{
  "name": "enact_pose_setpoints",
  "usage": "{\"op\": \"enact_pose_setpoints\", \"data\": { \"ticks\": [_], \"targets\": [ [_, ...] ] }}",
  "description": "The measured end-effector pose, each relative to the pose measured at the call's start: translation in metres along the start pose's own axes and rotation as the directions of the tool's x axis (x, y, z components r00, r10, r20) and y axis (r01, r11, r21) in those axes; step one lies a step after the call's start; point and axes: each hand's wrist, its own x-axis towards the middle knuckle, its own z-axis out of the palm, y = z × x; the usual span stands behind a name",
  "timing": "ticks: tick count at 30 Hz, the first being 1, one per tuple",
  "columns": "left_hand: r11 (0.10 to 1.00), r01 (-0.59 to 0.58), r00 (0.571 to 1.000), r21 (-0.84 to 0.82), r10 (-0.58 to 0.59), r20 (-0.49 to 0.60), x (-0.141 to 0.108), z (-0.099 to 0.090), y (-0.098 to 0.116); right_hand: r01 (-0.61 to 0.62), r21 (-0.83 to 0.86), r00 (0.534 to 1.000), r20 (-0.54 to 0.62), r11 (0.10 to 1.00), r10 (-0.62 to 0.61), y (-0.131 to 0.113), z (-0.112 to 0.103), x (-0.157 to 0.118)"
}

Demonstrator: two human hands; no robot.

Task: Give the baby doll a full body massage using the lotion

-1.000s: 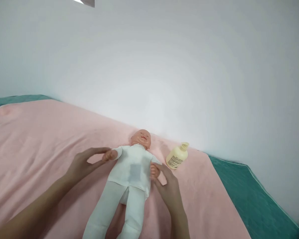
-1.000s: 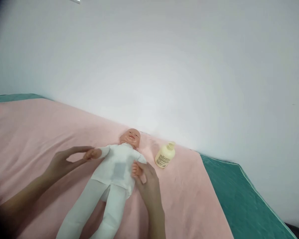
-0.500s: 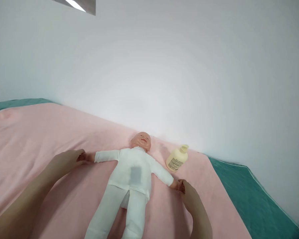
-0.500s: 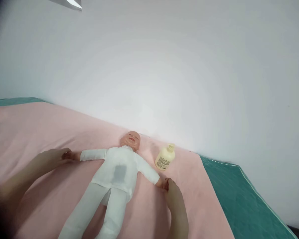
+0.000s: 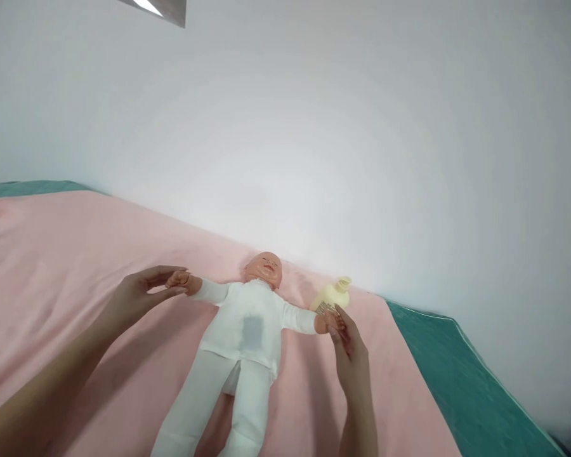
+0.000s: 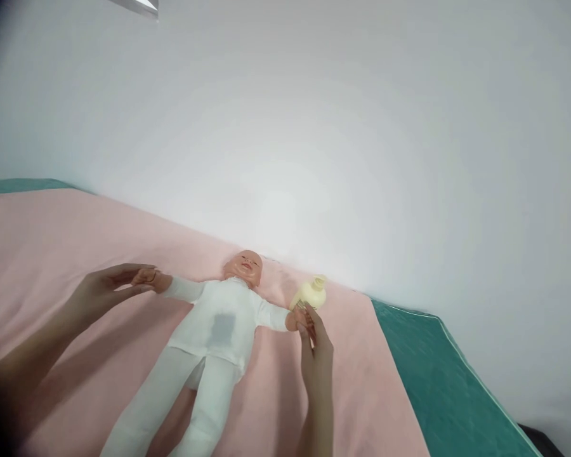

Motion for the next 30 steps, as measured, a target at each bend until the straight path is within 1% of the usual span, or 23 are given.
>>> {"op": "enact_pose_setpoints", "data": {
  "ticks": [1,3,6,7,9,11,13,15,16,19,21,26,28,30],
  "targets": [
    [0.997,-0.008,1.0,-0.083,0.008,0.009,0.002,0.006,0.004,0.034,0.075,0.999,-0.024,0.997,-0.032,-0.001,0.008,-0.001],
    [0.974,-0.003,0.999,-0.227,0.014,0.047,0.008,0.019,0.012,0.092,0.203,0.996,-0.035,0.975,-0.087,-0.003,0.025,0.0],
    [0.905,0.028,0.991,-0.424,0.03,0.129,0.025,0.038,0.026,0.138,0.315,0.99,-0.035,0.939,-0.133,-0.005,0.048,0.01],
    [0.88,0.03,0.993,-0.474,0.029,0.116,0.031,0.044,0.029,0.144,0.334,0.99,-0.048,0.932,-0.135,-0.004,0.054,0.016],
    [0.838,0.028,0.998,-0.544,0.005,0.058,0.045,0.058,0.035,0.151,0.355,0.988,-0.086,0.923,-0.128,-0.002,0.065,0.03],
    [0.82,0.037,0.999,-0.572,-0.039,0.009,0.058,0.073,0.037,0.155,0.367,0.986,-0.113,0.917,-0.122,0.004,0.077,0.047],
    [0.818,0.061,0.996,-0.573,-0.086,-0.018,0.07,0.089,0.036,0.149,0.386,0.986,-0.128,0.91,-0.108,0.012,0.088,0.064],
    [0.831,0.097,0.991,-0.547,-0.129,-0.02,0.08,0.105,0.034,0.117,0.388,0.987,-0.151,0.914,-0.063,0.02,0.099,0.08],
    [0.854,0.112,0.99,-0.508,-0.139,-0.017,0.085,0.112,0.032,0.089,0.37,0.987,-0.16,0.925,-0.031,0.024,0.104,0.086],
    [0.945,0.119,0.992,-0.305,-0.126,-0.004,0.099,0.129,0.023,-0.009,0.273,0.986,-0.155,0.962,0.053,0.036,0.116,0.103],
    [0.976,0.109,0.994,-0.19,-0.109,0.009,0.108,0.138,0.016,-0.063,0.21,0.986,-0.136,0.976,0.093,0.045,0.12,0.11],
    [0.996,0.085,0.99,-0.03,-0.081,0.118,0.126,0.154,-0.009,-0.232,0.063,0.968,-0.08,0.971,0.236,0.066,0.126,0.125],
    [0.996,0.082,0.986,0.024,-0.085,0.144,0.131,0.159,-0.019,-0.263,0.024,0.962,-0.066,0.965,0.264,0.072,0.127,0.128],
    [0.995,0.08,0.984,0.064,-0.089,0.152,0.133,0.162,-0.025,-0.256,0.006,0.965,-0.058,0.967,0.256,0.073,0.128,0.128]
  ]
}}
